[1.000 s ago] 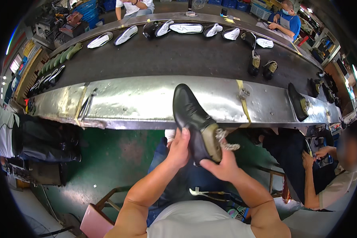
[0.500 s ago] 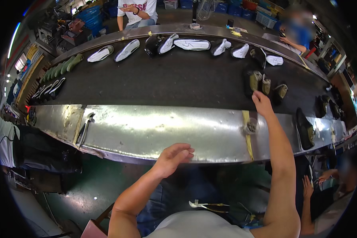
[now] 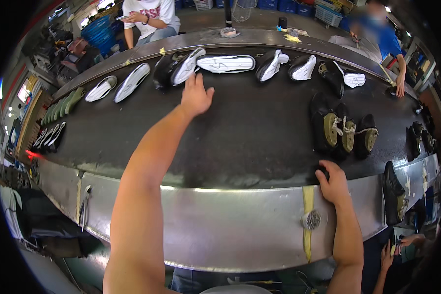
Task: Manually fitting and cleaning shoe components on a lasting line.
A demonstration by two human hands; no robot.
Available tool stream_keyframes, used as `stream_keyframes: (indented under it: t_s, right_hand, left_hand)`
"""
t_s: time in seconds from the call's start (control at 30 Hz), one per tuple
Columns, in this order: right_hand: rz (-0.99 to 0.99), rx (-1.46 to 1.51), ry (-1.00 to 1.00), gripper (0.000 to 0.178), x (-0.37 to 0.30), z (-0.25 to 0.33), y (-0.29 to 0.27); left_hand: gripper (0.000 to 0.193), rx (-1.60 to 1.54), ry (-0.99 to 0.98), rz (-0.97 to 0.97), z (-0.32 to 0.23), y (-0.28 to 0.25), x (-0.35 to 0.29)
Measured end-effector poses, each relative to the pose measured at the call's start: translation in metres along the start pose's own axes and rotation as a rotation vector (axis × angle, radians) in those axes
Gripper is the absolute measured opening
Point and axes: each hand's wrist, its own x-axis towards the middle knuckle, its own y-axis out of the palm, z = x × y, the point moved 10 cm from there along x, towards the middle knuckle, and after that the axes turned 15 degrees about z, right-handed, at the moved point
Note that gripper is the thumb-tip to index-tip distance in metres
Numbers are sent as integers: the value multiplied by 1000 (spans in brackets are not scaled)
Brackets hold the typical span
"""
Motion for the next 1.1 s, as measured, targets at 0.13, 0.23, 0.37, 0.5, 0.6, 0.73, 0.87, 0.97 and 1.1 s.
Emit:
stream_keyframes:
  t_s: [0.13, 0.23, 0.37, 0.5, 0.6, 0.73, 0.87, 0.97, 1.1]
  right_hand:
    - [11, -58, -2, 35, 2, 7, -5]
    - [38, -111, -29, 35, 7, 16, -6]
    - [55, -82, -19, 36, 13, 16, -4]
    - [31, -103, -15, 38, 14, 18, -4]
    - [8, -105, -7, 38, 10, 16, -4]
    - [6, -103, 3, 37, 9, 11, 1]
    - [-3, -103, 14, 38, 12, 20, 1]
    - [-5, -121, 32, 38, 11, 21, 4]
    - [-19, -106, 32, 37, 11, 22, 7]
  left_hand:
    - [84, 154, -81, -42, -16, 10, 98]
    - [101, 192, -123, 30, -15, 22, 139]
    - [118, 232, -241, 253, 6, 50, 161]
    - [99, 354, -191, 402, -13, 13, 160]
    - [96, 157, -54, 428, 11, 35, 158]
    - [89, 198, -93, 477, -2, 23, 116]
    - [89, 406, -136, 174, 50, -22, 87]
    - [101, 272, -194, 447, 91, 3, 103]
    - [106, 211, -210, 314, 65, 2, 77]
